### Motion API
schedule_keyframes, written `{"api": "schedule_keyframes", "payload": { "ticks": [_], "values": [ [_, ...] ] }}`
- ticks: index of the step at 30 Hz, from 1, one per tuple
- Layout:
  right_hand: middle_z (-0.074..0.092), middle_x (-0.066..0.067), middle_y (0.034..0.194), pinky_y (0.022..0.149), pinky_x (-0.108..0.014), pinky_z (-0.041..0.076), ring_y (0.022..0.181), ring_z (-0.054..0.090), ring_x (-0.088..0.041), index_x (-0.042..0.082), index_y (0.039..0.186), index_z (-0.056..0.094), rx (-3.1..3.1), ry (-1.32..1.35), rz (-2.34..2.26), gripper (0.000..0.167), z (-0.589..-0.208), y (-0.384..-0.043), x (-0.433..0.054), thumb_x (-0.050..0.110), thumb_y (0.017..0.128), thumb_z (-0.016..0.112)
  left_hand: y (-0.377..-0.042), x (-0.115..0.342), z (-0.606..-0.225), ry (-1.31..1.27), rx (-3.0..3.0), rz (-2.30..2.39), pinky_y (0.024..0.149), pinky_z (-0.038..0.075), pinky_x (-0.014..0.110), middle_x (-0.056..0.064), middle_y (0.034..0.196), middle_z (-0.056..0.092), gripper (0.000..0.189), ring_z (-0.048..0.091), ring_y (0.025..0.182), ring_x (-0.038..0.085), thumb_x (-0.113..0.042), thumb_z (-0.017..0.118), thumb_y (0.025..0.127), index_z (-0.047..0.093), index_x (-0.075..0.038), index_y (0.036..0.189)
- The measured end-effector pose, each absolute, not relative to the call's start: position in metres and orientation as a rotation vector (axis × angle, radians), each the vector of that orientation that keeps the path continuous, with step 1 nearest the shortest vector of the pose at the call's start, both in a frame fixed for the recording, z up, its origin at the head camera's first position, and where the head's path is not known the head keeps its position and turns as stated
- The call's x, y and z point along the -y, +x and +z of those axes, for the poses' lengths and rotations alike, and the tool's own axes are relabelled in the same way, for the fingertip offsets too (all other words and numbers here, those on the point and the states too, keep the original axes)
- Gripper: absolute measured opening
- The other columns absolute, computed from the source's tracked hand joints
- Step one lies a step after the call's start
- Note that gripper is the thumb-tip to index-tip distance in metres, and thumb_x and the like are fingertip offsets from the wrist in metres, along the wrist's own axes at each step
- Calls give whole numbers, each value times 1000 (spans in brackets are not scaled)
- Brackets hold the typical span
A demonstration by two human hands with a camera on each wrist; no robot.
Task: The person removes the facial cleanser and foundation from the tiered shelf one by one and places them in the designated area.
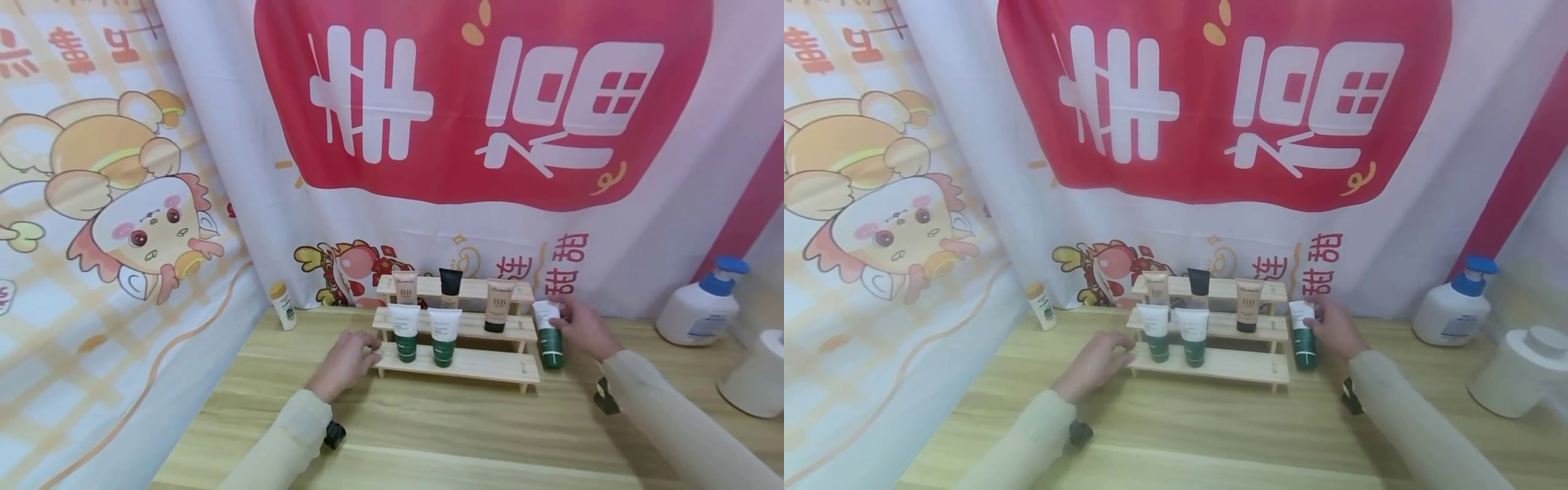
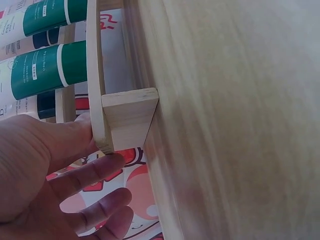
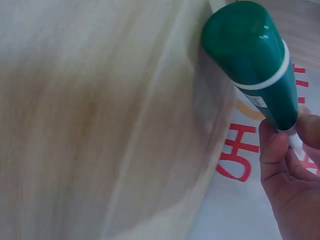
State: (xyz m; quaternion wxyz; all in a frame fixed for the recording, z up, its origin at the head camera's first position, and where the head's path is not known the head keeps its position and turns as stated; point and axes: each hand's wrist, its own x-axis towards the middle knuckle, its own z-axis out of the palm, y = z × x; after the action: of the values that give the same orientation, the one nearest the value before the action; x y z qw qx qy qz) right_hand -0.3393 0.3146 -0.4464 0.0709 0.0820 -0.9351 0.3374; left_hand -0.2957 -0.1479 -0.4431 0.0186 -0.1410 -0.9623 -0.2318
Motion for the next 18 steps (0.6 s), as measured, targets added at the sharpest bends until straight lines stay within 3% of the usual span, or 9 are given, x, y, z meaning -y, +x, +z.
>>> {"api": "schedule_keyframes", "payload": {
  "ticks": [6, 10, 18],
  "values": [
    [58, -28, 102, 77, -52, 46, 91, 57, -40, -7, 119, 54, 2813, 246, 1036, 34, -461, -347, -315, 5, 89, 62, -292, 145, -442, -444, 2976, -677, 85, 45, 40, 5, 111, 63, 24, 50, 98, 22, -21, 69, 87, 70, -11, 109],
    [57, -32, 107, 83, -55, 44, 98, 55, -44, -11, 118, 54, 2888, 181, 1065, 33, -467, -348, -318, 5, 91, 59, -293, 143, -442, -445, 2980, -646, 85, 45, 40, 5, 111, 63, 23, 51, 99, 23, -22, 69, 88, 70, -11, 108],
    [60, -27, 102, 80, -51, 46, 93, 57, -39, -11, 115, 56, 2962, 35, 1053, 30, -468, -343, -318, 7, 91, 58, -293, 145, -441, -439, 2981, -611, 81, 45, 38, 4, 108, 64, 21, 51, 95, 21, -21, 69, 87, 71, -12, 106]
  ]
}}
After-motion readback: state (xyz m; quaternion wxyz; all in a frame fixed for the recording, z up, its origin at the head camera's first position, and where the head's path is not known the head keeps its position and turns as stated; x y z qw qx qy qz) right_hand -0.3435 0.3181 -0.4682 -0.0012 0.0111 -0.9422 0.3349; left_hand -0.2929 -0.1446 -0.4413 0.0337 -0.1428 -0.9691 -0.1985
